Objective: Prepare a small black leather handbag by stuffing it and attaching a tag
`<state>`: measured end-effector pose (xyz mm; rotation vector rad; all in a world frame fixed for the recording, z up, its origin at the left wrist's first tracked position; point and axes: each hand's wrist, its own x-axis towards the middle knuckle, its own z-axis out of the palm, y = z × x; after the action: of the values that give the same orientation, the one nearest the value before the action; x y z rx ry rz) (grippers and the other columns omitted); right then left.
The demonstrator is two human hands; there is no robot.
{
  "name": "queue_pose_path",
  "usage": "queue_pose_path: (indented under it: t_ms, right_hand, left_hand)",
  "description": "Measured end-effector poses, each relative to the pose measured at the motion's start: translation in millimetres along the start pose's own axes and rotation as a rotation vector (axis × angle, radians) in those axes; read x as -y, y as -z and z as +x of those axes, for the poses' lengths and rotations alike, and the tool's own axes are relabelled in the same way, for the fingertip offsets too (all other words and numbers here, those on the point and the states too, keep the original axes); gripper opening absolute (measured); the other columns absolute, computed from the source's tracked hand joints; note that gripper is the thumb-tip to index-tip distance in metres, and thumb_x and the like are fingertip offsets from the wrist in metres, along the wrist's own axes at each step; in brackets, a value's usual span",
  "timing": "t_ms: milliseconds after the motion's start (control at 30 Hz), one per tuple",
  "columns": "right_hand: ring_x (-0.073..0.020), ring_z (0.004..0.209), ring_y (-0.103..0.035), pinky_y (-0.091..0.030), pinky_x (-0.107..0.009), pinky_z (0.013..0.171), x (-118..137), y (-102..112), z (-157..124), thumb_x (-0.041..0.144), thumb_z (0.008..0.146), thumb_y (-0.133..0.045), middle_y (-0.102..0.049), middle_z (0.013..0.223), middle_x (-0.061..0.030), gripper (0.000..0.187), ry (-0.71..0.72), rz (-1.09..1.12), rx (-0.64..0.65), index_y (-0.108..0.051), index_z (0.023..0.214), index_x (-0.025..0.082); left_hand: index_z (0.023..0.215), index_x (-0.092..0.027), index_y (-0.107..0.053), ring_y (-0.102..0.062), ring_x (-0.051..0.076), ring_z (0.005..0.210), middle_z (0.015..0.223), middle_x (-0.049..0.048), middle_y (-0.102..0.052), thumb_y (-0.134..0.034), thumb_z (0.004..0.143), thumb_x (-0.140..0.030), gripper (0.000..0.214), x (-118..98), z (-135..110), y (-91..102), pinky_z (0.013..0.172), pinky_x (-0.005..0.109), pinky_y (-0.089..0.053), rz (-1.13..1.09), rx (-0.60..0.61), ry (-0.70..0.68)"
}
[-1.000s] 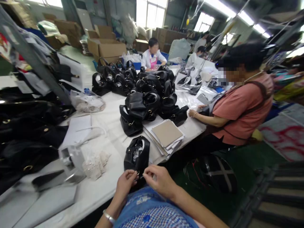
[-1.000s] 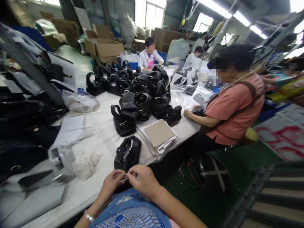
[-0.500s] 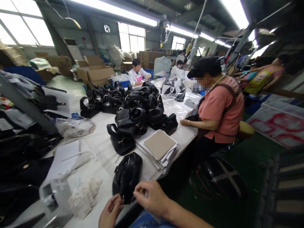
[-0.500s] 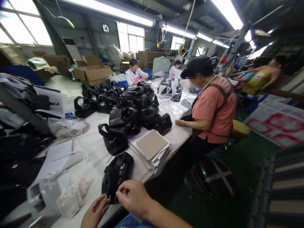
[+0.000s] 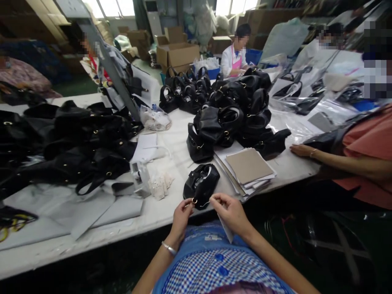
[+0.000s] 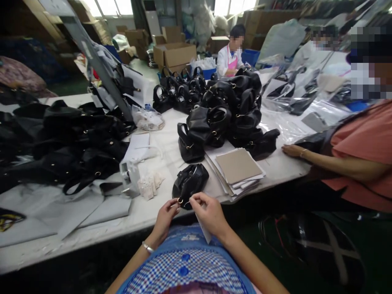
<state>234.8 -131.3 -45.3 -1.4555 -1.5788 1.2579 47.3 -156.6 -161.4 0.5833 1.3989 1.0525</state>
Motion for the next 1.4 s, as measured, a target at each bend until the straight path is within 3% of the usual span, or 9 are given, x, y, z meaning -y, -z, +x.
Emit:
queue_pose_path:
  t_ms: [267, 500, 767, 1000, 1200, 1400]
  right_hand:
    - [-0.0161, 0.077, -0.061, -0.045, -0.025, 0.072, -0.8, -20.5, 17.4, 0.043, 0.087, -0.053, -0.07, 0.083, -0.0036, 0.03, 0.03, -0.013, -0.01, -0.068, 0.089, 0.017]
    - [-0.017, 0.075, -0.061, -0.046, -0.027, 0.072, -18.9, -36.8, 28.9, 0.045, 0.087, -0.051, -0.07, 0.08, -0.0049, 0.033, 0.04, -0.063, 0.007, -0.067, 0.088, 0.016]
    - [-0.0147, 0.071, -0.059, -0.043, -0.025, 0.068, -45.7, -46.4, 34.6, 0.039, 0.087, -0.051, -0.066, 0.072, -0.0018, 0.029, 0.012, -0.137, 0.034, -0.068, 0.081, 0.016]
    - [-0.0125, 0.067, -0.058, -0.043, -0.023, 0.065, -61.5, -52.4, 38.2, 0.036, 0.086, -0.052, -0.065, 0.07, -0.0008, 0.026, 0.012, -0.104, 0.019, -0.068, 0.081, 0.016]
    - [-0.0116, 0.066, -0.059, -0.044, -0.022, 0.064, -70.2, -61.8, 37.4, 0.034, 0.085, -0.054, -0.067, 0.07, -0.0006, 0.024, 0.0, -0.086, -0.001, -0.07, 0.082, 0.016]
    - [-0.0128, 0.073, -0.062, -0.046, -0.023, 0.069, -69.3, -55.0, 37.9, 0.035, 0.085, -0.056, -0.071, 0.077, -0.0021, 0.026, -0.018, -0.033, 0.035, -0.073, 0.084, 0.016]
  left_hand:
    - [0.1, -0.014, -0.065, -0.065, 0.018, 0.088, 0.103, 0.0105, -0.068, -0.069, 0.073, -0.03, 0.031, 4.0, 7.1, 2.9, 0.086, 0.033, -0.05, 0.238, -0.014, -0.214]
    - [0.092, -0.015, -0.065, -0.061, 0.015, 0.074, 0.092, 0.0064, -0.064, -0.071, 0.071, -0.03, 0.027, 2.5, 10.5, 0.3, 0.07, 0.027, -0.05, 0.377, -0.071, -0.288]
    - [0.085, -0.017, -0.068, -0.061, 0.019, 0.081, 0.087, 0.0064, -0.064, -0.061, 0.08, -0.035, 0.02, 1.6, 12.5, 3.1, 0.068, 0.028, -0.05, 0.457, -0.054, -0.341]
    - [0.086, -0.018, -0.065, -0.058, 0.017, 0.069, 0.087, 0.0043, -0.061, -0.071, 0.072, -0.04, 0.027, 3.1, 14.2, -0.6, 0.066, 0.028, -0.049, 0.531, -0.1, -0.413]
    - [0.084, -0.019, -0.07, -0.062, 0.022, 0.08, 0.087, 0.0077, -0.067, -0.068, 0.072, -0.053, 0.036, 2.3, 16.4, -4.3, 0.071, 0.031, -0.05, 0.455, -0.085, -0.345]
    - [0.084, -0.021, -0.075, -0.063, 0.029, 0.1, 0.099, 0.0096, -0.071, -0.07, 0.064, -0.061, 0.045, 9.3, 15.8, 26.5, 0.087, 0.038, -0.053, 0.503, 0.032, -0.233]
